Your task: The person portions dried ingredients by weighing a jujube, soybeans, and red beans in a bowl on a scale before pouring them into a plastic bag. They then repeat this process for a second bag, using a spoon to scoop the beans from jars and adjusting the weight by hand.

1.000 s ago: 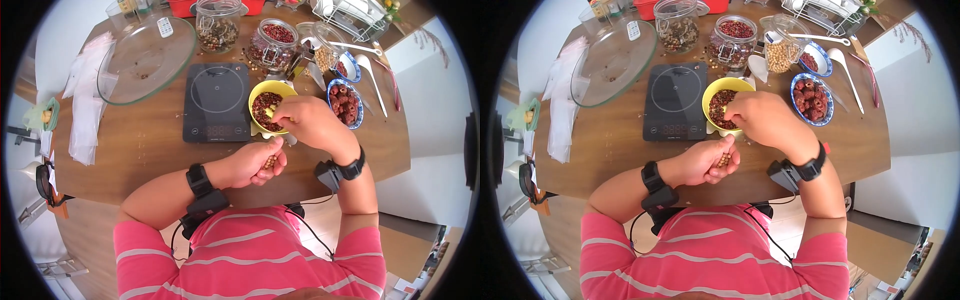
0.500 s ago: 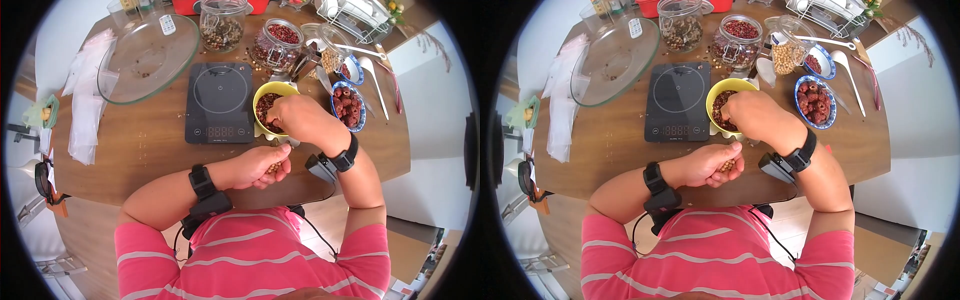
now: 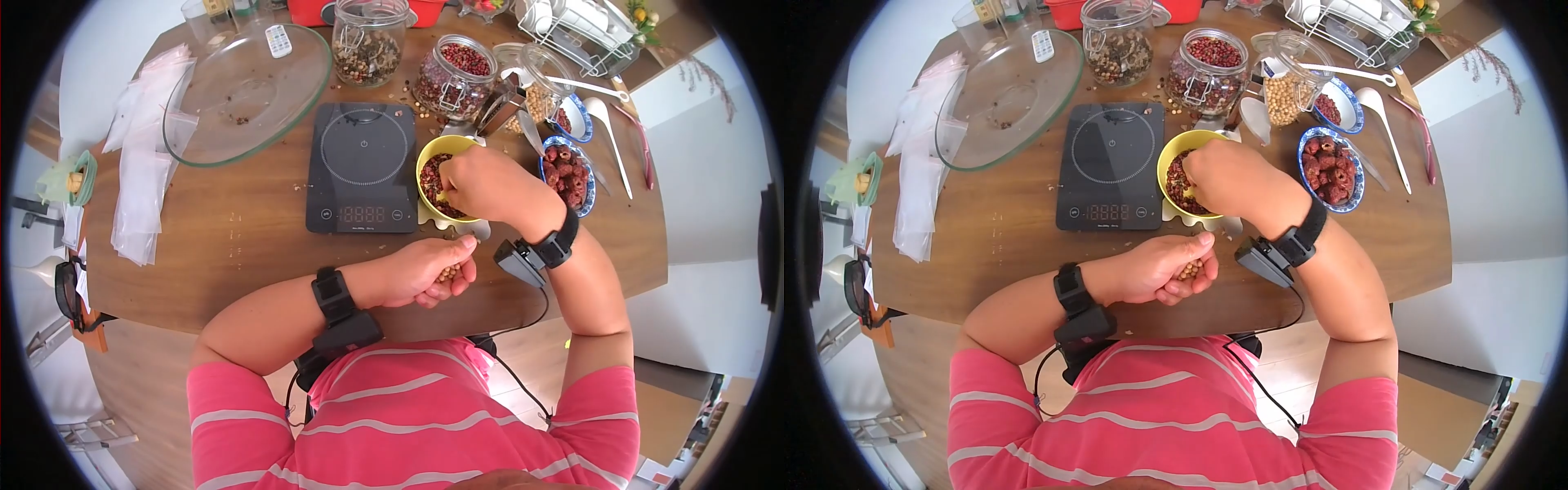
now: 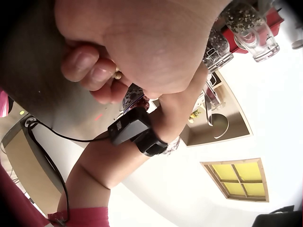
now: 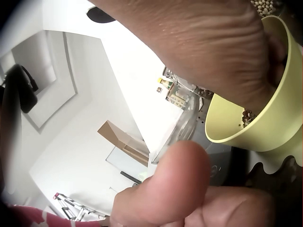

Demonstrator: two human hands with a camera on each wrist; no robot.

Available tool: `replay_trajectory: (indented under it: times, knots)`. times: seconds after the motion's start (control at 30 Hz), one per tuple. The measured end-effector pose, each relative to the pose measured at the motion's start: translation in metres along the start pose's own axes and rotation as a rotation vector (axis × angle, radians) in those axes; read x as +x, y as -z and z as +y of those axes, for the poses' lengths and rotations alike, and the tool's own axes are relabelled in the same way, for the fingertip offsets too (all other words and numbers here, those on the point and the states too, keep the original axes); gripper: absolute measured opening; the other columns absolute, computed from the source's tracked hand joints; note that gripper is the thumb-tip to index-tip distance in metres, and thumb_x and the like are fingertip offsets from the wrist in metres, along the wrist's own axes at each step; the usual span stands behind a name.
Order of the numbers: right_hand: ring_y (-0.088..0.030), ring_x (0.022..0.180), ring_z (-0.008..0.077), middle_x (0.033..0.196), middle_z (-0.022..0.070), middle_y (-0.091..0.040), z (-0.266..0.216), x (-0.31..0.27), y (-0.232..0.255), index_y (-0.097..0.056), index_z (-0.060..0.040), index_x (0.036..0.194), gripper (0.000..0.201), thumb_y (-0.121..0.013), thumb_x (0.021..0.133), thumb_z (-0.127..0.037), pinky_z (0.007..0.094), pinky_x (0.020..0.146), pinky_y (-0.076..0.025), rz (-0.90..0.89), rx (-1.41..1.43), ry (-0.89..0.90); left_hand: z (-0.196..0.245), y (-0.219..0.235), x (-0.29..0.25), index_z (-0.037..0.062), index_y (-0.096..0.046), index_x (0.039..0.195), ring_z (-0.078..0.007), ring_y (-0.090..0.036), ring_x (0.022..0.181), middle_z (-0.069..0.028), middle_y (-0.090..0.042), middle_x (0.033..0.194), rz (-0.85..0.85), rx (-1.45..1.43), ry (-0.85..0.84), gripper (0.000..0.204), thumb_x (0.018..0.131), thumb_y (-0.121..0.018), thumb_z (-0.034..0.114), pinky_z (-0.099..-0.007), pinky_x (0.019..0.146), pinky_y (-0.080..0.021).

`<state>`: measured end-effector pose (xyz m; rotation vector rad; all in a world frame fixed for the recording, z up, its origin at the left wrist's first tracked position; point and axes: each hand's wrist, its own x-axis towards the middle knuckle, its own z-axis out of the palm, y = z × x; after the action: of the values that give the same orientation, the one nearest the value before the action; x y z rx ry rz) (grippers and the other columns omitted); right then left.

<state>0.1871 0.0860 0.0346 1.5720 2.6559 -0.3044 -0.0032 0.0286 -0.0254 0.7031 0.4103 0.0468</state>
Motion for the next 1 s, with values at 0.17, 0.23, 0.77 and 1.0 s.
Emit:
replay_trajectory:
  times: [0.17,0.23,0.77,1.0]
  knots:
    - [-0.069,0.077,0.0414,0.078,0.0199,-0.070,0.001,0.001,-0.011,-0.073,-0.0027,0.082,0.012,-0.071,0.080,-0.014,0.0501,0.069,-0.055,0.034,-0.028,-0.007,0.000,0.001,0.001,0.0074,-0.060,0.102,-0.0046,-0.034,0.057,-0.0024,-0.056,0.082,0.010,-0.024,-0.001,0.058,0.112,-0.037,0.059,-0.0222,0.047,-0.028]
    - [-0.069,0.077,0.0422,0.079,0.0206,-0.070,0.003,-0.002,-0.009,-0.073,-0.0027,0.083,0.013,-0.071,0.080,-0.015,0.0504,0.069,-0.055,0.057,-0.021,0.008,0.000,0.001,0.001,0.0074,-0.060,0.102,-0.0048,-0.034,0.057,-0.0024,-0.055,0.082,0.001,-0.021,-0.010,0.058,0.111,-0.037,0.060,-0.0224,0.047,-0.028]
    - [-0.071,0.077,0.0339,0.084,0.0123,-0.072,-0.026,-0.072,0.016,-0.073,-0.0049,0.088,0.010,-0.075,0.080,0.000,0.0404,0.067,-0.056,0.285,0.560,0.105,-0.003,0.005,0.004,0.0096,-0.057,0.104,-0.0049,-0.033,0.055,-0.0025,-0.055,0.084,0.073,-0.220,-0.029,0.065,0.110,-0.028,0.067,-0.0217,0.046,-0.026]
    - [-0.070,0.089,0.0338,0.092,0.0100,-0.071,0.003,-0.037,0.003,-0.076,-0.0067,0.092,0.009,-0.071,0.085,-0.005,0.0451,0.075,-0.055,0.222,0.217,0.050,0.003,-0.001,-0.002,0.0084,-0.060,0.097,-0.0050,-0.029,0.054,-0.0010,-0.053,0.079,0.006,0.009,0.066,0.065,0.110,-0.031,0.065,-0.0229,0.046,-0.025]
